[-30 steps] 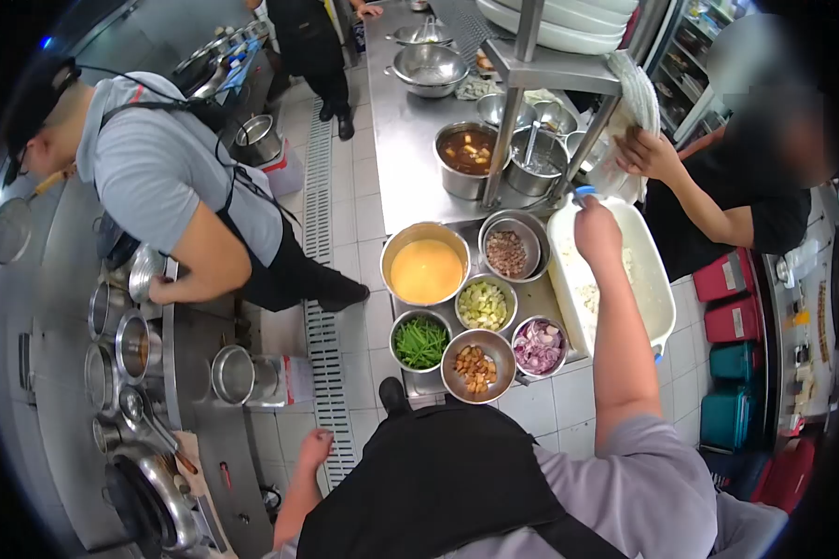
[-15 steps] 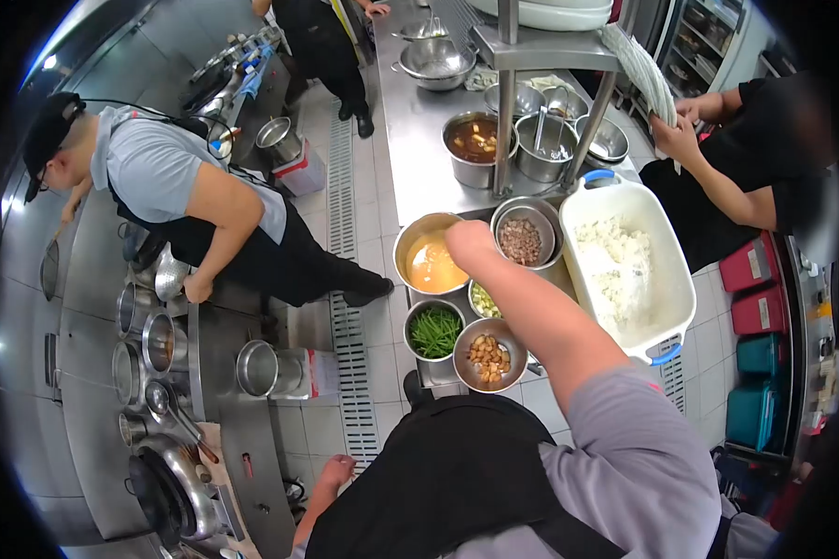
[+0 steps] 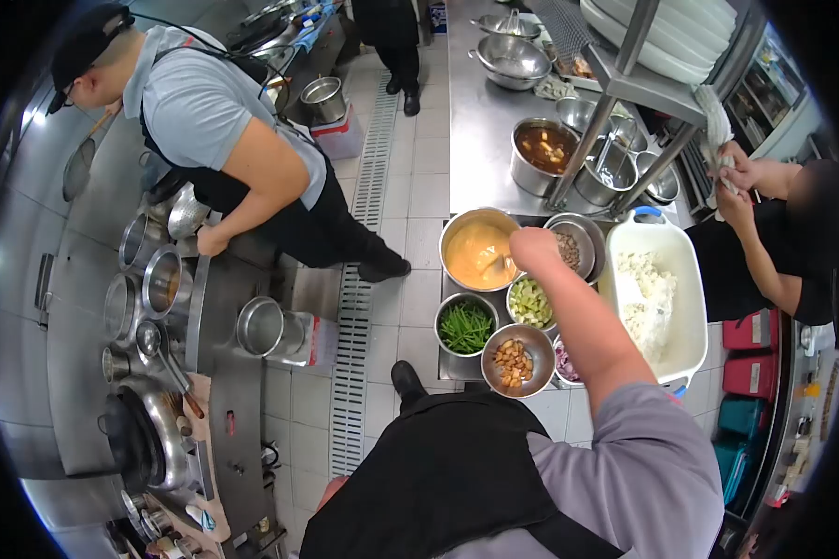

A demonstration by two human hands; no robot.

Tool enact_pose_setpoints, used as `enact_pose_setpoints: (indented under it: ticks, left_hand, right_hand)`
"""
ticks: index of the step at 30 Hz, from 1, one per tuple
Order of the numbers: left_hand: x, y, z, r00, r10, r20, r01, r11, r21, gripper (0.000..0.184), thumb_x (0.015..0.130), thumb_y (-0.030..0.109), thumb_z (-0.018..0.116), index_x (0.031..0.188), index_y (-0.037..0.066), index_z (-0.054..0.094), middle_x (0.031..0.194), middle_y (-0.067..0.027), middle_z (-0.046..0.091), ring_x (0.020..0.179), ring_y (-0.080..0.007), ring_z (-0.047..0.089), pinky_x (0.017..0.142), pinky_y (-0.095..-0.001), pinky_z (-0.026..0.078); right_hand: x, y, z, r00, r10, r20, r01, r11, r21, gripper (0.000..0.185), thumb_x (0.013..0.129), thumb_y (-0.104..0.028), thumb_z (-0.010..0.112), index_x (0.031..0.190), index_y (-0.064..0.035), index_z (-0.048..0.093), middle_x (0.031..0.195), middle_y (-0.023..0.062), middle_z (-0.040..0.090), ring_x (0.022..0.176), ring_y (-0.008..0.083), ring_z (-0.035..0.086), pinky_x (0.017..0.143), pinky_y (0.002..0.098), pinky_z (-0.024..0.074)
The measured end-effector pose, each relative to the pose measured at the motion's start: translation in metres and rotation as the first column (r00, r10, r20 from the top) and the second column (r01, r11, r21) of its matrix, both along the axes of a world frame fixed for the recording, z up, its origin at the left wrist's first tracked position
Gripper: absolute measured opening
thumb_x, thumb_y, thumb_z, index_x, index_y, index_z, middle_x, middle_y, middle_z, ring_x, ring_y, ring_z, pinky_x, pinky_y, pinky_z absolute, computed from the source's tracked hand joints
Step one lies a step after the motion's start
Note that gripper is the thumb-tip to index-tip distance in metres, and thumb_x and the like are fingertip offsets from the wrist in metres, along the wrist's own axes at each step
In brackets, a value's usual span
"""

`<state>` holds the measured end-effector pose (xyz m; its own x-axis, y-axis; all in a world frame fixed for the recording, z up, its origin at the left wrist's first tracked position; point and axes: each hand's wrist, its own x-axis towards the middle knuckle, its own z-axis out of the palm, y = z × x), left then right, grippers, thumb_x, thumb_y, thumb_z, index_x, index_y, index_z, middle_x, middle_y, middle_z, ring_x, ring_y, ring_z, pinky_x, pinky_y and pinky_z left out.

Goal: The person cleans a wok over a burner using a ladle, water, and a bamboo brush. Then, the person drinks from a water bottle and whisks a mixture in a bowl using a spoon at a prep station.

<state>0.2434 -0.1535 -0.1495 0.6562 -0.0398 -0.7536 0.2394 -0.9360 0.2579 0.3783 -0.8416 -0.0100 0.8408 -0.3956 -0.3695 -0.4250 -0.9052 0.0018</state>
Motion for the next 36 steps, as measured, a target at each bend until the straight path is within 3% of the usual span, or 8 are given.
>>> enact_pose_setpoints:
  ticks: [8,15,18,24,26,29,32,36]
  left_hand:
    - [0.075,-0.009,-0.037,0.972,-0.137,0.192,0.151,0.987,-0.060,0.028,0.085,0.020,0.062,0.102,-0.002,0.064,0.078,-0.0117,0.067,0.069,-0.0181,0.066,0.064,-0.0337,0.055]
    - [0.136,-0.079,0.032,0.990,0.143,-0.013,-0.144,0.982,-0.124,0.024,0.085,0.019,0.062,0.097,-0.002,0.064,0.078,-0.0119,0.067,0.069,-0.0192,0.066,0.063,-0.0339,0.055]
    - [0.141,-0.075,0.015,0.961,0.259,0.093,-0.224,0.933,-0.283,0.024,0.085,0.021,0.062,0.097,0.000,0.064,0.076,-0.0097,0.066,0.066,-0.0178,0.066,0.064,-0.0336,0.055]
    - [0.117,-0.049,0.054,0.842,-0.527,0.115,0.530,0.848,0.010,0.032,0.085,0.026,0.058,0.097,-0.003,0.063,0.084,-0.0168,0.067,0.084,-0.0283,0.067,0.078,-0.0405,0.052]
    - [0.109,-0.107,0.121,0.996,0.059,-0.070,-0.054,0.996,0.071,0.034,0.085,0.027,0.058,0.093,-0.005,0.063,0.091,-0.0200,0.067,0.095,-0.0323,0.065,0.081,-0.0404,0.050]
    - [0.116,-0.064,0.064,0.999,0.019,-0.046,-0.017,0.999,0.043,0.034,0.085,0.028,0.059,0.093,-0.005,0.064,0.093,-0.0194,0.068,0.096,-0.0319,0.065,0.081,-0.0394,0.049]
    - [0.111,-0.027,0.003,0.999,-0.029,-0.030,0.029,0.999,-0.017,0.035,0.084,0.029,0.060,0.093,-0.005,0.064,0.095,-0.0185,0.068,0.096,-0.0313,0.065,0.081,-0.0377,0.049]
    - [0.112,-0.082,0.068,0.989,0.072,-0.129,-0.075,0.997,-0.016,0.037,0.084,0.030,0.060,0.099,-0.004,0.064,0.097,-0.0187,0.068,0.095,-0.0309,0.066,0.082,-0.0364,0.049]
  right_hand:
    - [0.011,0.006,0.005,1.000,0.028,0.004,-0.027,0.998,-0.057,0.022,0.082,-0.014,0.058,0.094,-0.0049,0.073,0.095,0.0167,0.071,0.088,0.0285,0.070,0.072,0.0399,0.0559]
    - [0.018,0.004,-0.006,0.987,0.077,-0.141,-0.086,0.995,-0.055,0.018,0.079,-0.015,0.063,0.089,-0.0063,0.075,0.093,0.0101,0.073,0.085,0.0272,0.071,0.074,0.0388,0.0549]
    - [0.015,0.014,-0.020,0.990,0.112,0.085,-0.104,0.990,-0.093,0.019,0.079,-0.019,0.062,0.088,-0.0074,0.075,0.092,0.0122,0.072,0.086,0.0281,0.070,0.070,0.0419,0.0552]
    - [0.002,0.006,-0.032,0.994,-0.008,0.107,0.012,0.999,-0.037,0.016,0.077,-0.013,0.062,0.085,-0.0064,0.074,0.089,0.0132,0.072,0.083,0.0291,0.070,0.069,0.0415,0.0552]
    - [0.001,0.000,-0.037,0.992,0.047,0.114,-0.044,0.999,-0.027,0.017,0.078,-0.014,0.061,0.085,-0.0059,0.074,0.089,0.0136,0.071,0.082,0.0290,0.070,0.069,0.0413,0.0553]
    - [0.004,-0.010,-0.017,0.994,0.084,-0.072,-0.085,0.996,-0.012,0.017,0.078,-0.012,0.060,0.084,-0.0033,0.073,0.088,0.0158,0.071,0.081,0.0301,0.070,0.068,0.0416,0.0556]
    - [0.011,0.001,-0.031,0.964,-0.139,0.227,0.145,0.989,-0.009,0.020,0.078,-0.018,0.064,0.089,-0.0057,0.074,0.092,0.0149,0.071,0.085,0.0297,0.070,0.069,0.0409,0.0559]
    - [0.009,0.008,-0.029,0.998,0.069,0.012,-0.069,0.996,0.063,0.020,0.080,-0.015,0.059,0.088,-0.0058,0.074,0.092,0.0160,0.071,0.084,0.0294,0.071,0.068,0.0405,0.0559]
